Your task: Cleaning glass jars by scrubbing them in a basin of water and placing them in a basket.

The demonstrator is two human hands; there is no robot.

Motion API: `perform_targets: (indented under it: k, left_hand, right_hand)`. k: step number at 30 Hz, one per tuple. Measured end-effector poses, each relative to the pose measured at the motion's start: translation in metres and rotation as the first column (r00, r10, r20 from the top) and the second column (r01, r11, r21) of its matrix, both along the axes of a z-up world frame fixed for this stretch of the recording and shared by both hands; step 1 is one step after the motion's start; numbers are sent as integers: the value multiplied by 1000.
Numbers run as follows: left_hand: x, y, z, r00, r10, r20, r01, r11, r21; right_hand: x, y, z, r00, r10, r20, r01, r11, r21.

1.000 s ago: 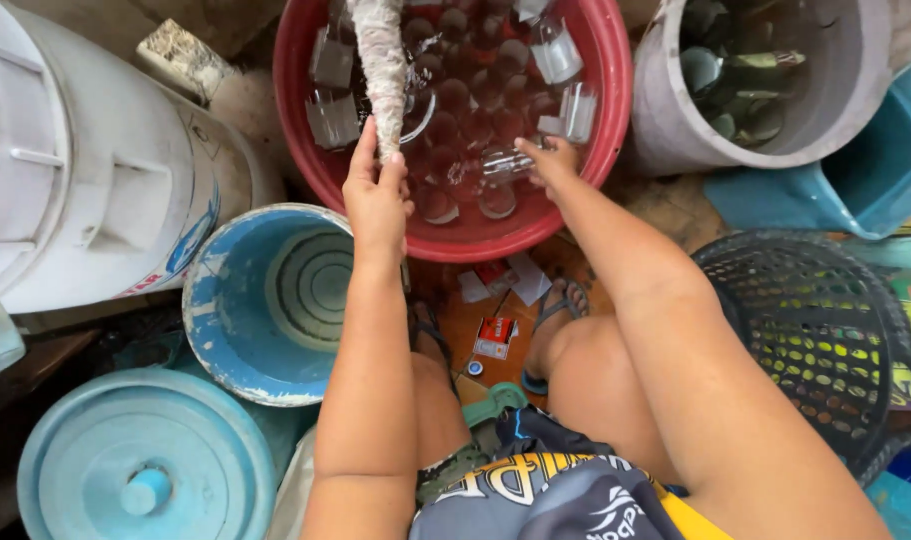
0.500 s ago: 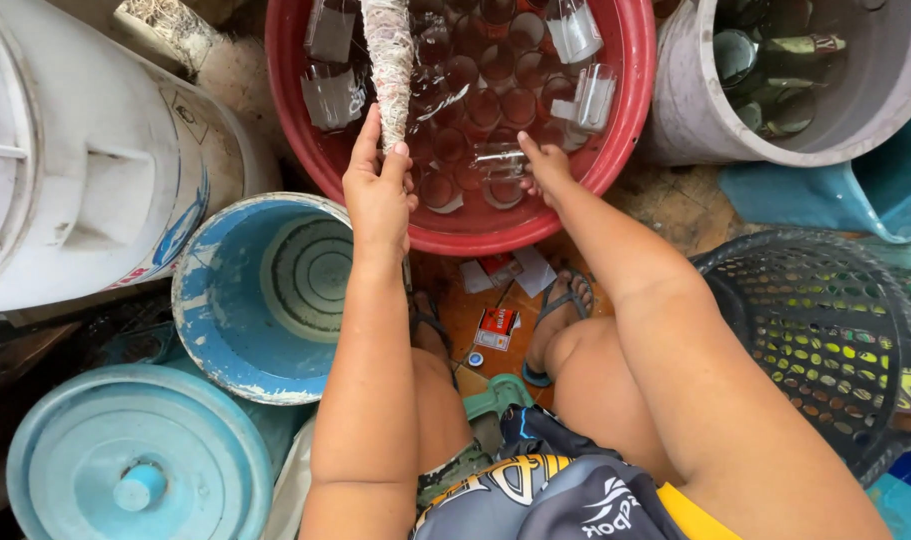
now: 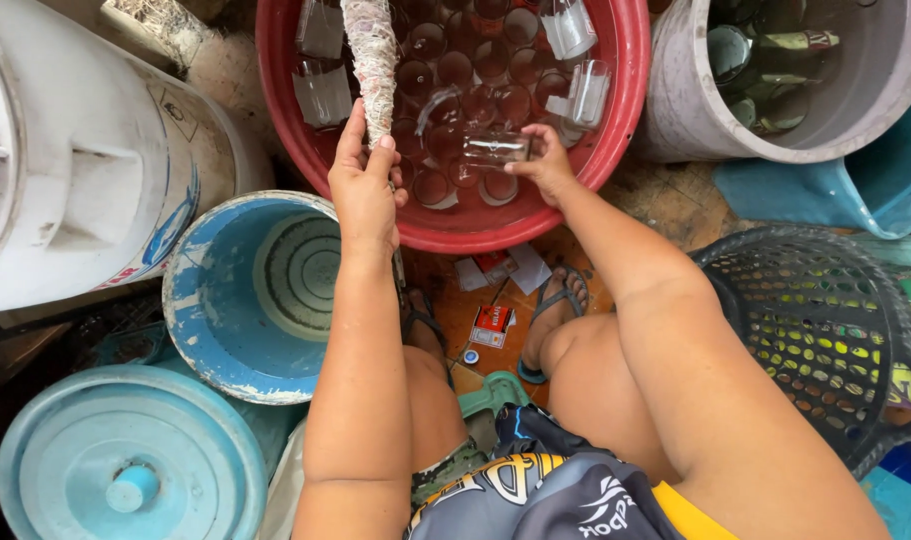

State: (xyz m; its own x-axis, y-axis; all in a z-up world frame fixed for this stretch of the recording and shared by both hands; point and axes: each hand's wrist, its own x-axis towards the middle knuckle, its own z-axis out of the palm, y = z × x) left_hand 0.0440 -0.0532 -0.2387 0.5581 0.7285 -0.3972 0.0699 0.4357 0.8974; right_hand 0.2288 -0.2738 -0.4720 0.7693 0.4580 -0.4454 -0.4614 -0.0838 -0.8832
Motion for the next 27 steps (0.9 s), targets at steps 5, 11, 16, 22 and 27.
perform_targets:
  k: [5,11,16,22,27]
  left_hand:
    - [3,2,34,997,-29,-68,23,996,-82]
    - [1,4,35,1000,-5,-31,3,999,-51]
    - [2,4,26,1000,-5,11,6,999,-48]
    - [9,0,15,998,0,57,4,998,-62]
    - [21,-5,0,998,-9,64,13,997,-71]
  right_hand:
    - [18,27,96,861,329,388,-199,920,-338]
    - [27,35,202,502,360,786,-197,933,-302]
    - [19,18,253,297,329,896,-173,942,-289]
    - [3,-15,272,-46,460,887,48,888,-458]
    - [3,-42,263,-130,430,893,96,902,-420]
